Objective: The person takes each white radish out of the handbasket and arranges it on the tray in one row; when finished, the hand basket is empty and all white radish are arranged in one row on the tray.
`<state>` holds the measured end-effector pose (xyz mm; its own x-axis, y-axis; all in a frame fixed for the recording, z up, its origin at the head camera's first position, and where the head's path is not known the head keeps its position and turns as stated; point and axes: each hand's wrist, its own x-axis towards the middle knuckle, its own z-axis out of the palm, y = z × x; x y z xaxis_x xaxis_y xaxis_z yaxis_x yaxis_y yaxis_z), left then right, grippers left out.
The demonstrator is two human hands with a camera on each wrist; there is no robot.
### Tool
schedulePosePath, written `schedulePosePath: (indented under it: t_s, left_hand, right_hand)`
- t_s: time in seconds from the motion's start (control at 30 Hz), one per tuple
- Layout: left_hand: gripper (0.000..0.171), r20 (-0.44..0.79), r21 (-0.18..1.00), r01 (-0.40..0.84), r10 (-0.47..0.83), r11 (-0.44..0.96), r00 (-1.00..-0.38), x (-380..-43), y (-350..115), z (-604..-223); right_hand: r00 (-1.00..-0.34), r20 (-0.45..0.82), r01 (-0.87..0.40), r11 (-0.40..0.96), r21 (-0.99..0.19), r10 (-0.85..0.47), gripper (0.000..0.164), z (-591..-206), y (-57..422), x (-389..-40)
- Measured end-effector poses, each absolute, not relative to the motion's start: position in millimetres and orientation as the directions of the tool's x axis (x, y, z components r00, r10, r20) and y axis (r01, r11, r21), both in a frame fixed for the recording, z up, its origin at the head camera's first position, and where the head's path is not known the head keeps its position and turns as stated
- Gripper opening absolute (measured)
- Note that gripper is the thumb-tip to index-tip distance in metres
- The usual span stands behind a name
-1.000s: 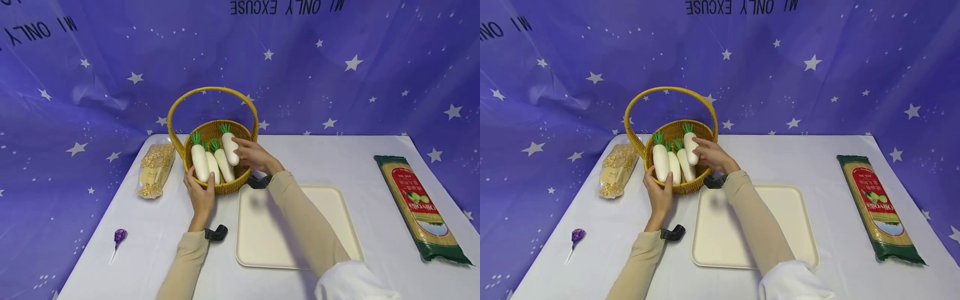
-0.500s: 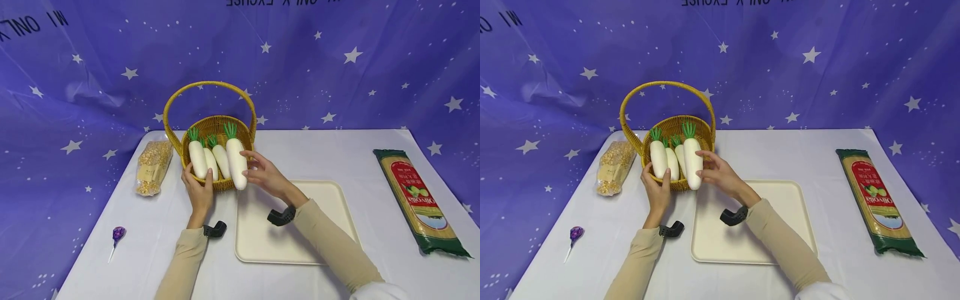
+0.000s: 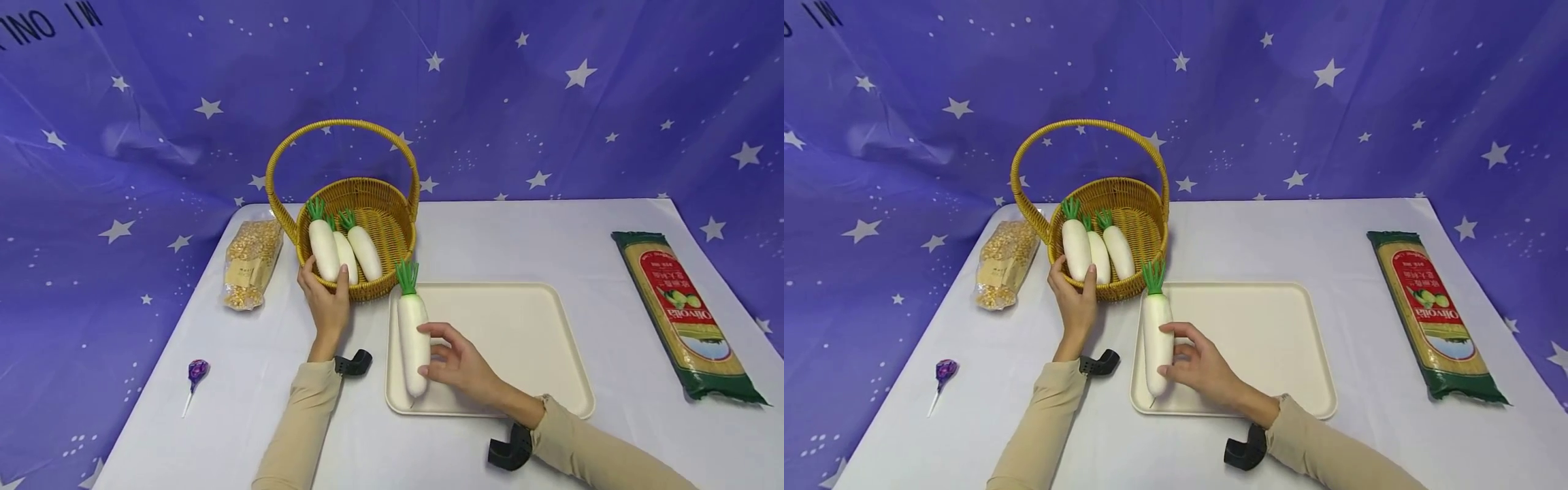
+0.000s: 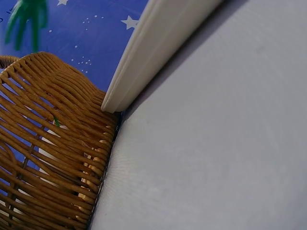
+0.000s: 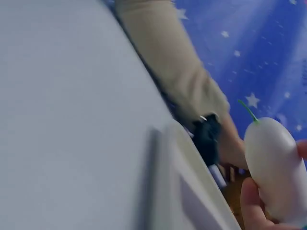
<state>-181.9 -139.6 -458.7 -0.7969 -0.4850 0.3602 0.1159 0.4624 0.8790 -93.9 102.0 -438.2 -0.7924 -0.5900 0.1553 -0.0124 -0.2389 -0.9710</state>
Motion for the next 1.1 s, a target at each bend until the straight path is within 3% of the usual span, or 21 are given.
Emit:
schedulePosePath:
  t_s: [0.2, 0.5, 0.83, 1.1]
  left_hand:
    - [0.065, 0.339, 0.884, 0.109, -0.464, 0.454, -0.818, -180, -142, -459]
    - [0.065, 0.338, 0.886, 0.104, -0.474, 0.453, -0.813, -181, -142, -460]
    - [0.065, 0.343, 0.885, 0.111, -0.471, 0.452, -0.813, -181, -142, -460]
    - [0.065, 0.352, 0.883, 0.117, -0.475, 0.455, -0.807, -181, -142, -460]
  right_hand:
    - [-0.807, 0.071, 0.038, -0.173, -0.984, -0.586, 0.061, -448, 92, -81]
    - [-0.832, 0.040, -0.032, -0.024, -0.999, -0.553, 0.058, -454, 81, -80]
    - [-0.870, 0.023, -0.213, 0.333, -0.919, -0.493, 0.055, -447, 76, -79]
    - [-0.844, 0.004, -0.209, 0.322, -0.923, -0.537, 0.054, -444, 79, -79]
